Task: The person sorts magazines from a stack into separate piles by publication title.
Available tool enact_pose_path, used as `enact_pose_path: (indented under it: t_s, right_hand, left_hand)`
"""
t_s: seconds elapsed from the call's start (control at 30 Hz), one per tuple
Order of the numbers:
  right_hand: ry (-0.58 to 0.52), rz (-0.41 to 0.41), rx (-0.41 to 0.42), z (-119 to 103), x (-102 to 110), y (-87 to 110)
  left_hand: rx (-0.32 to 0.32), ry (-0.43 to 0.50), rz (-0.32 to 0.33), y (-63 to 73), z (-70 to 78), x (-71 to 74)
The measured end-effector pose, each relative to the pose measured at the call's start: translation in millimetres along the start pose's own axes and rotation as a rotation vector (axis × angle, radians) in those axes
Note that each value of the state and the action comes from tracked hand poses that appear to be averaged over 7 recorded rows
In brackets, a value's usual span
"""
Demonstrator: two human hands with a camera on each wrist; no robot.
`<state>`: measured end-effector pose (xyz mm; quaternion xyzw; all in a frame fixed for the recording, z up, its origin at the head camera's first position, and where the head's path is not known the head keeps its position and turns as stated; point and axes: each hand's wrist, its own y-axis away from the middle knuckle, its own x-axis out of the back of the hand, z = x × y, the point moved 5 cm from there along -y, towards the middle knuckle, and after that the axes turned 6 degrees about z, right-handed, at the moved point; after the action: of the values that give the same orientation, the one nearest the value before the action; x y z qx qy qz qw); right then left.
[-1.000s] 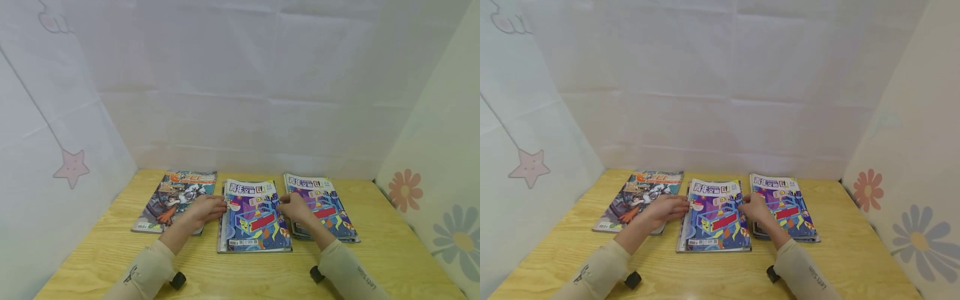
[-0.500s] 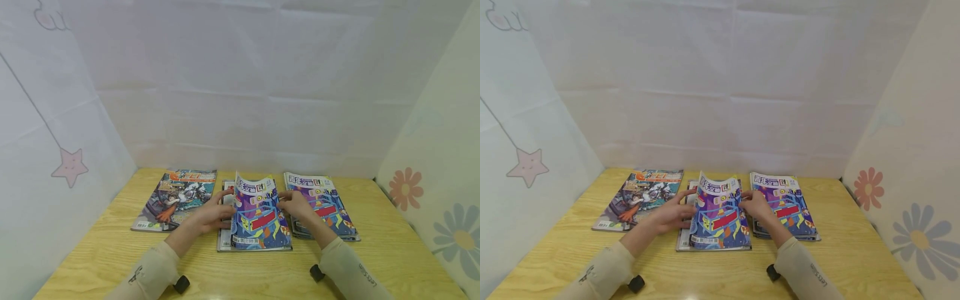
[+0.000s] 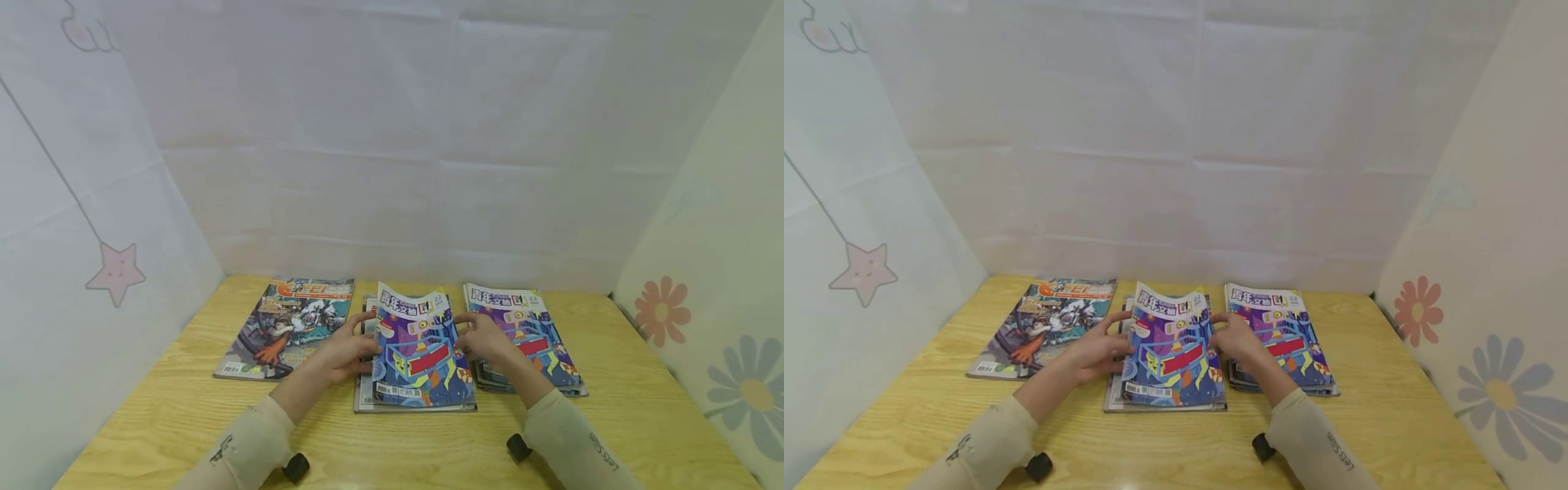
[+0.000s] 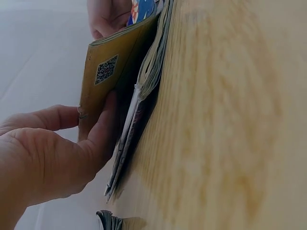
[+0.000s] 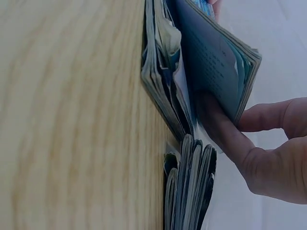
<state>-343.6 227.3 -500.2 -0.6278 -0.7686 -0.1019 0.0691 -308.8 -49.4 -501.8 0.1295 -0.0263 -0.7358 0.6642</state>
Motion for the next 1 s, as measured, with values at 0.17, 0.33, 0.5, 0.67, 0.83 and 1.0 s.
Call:
enact_pose_path:
  t_s: [0.17,0.33,0.5,0.67,0.83,1.0]
  right_hand:
    - [-0.009,0.024,-0.004,-1,5,-1.1]
    - [-0.041,0.024,-0.005,-4,8,-0.2]
    - [-0.056,0.022,0.019,-9,11,1.8]
    - [-0.066,0.038,0.036,-12,13,2.0]
    - [-0.079,0.042,0.039,-13,14,1.4]
    - [-0.075,0.025,0.044,-10,13,0.2]
  left_hand:
    - [-0.008,0.052,-0.008,-1.6,2.0,1.8]
    - [-0.028,0.033,-0.011,-0.6,7.0,2.6]
    - [-0.036,0.030,-0.019,0.8,12.0,1.3]
    - [-0.064,0.051,-0.021,4.8,21.0,0.1]
    - [-0.101,0.074,-0.043,9.7,34.6,-3.9]
    - [-0.109,0.086,-0.082,13.0,42.1,-7.4]
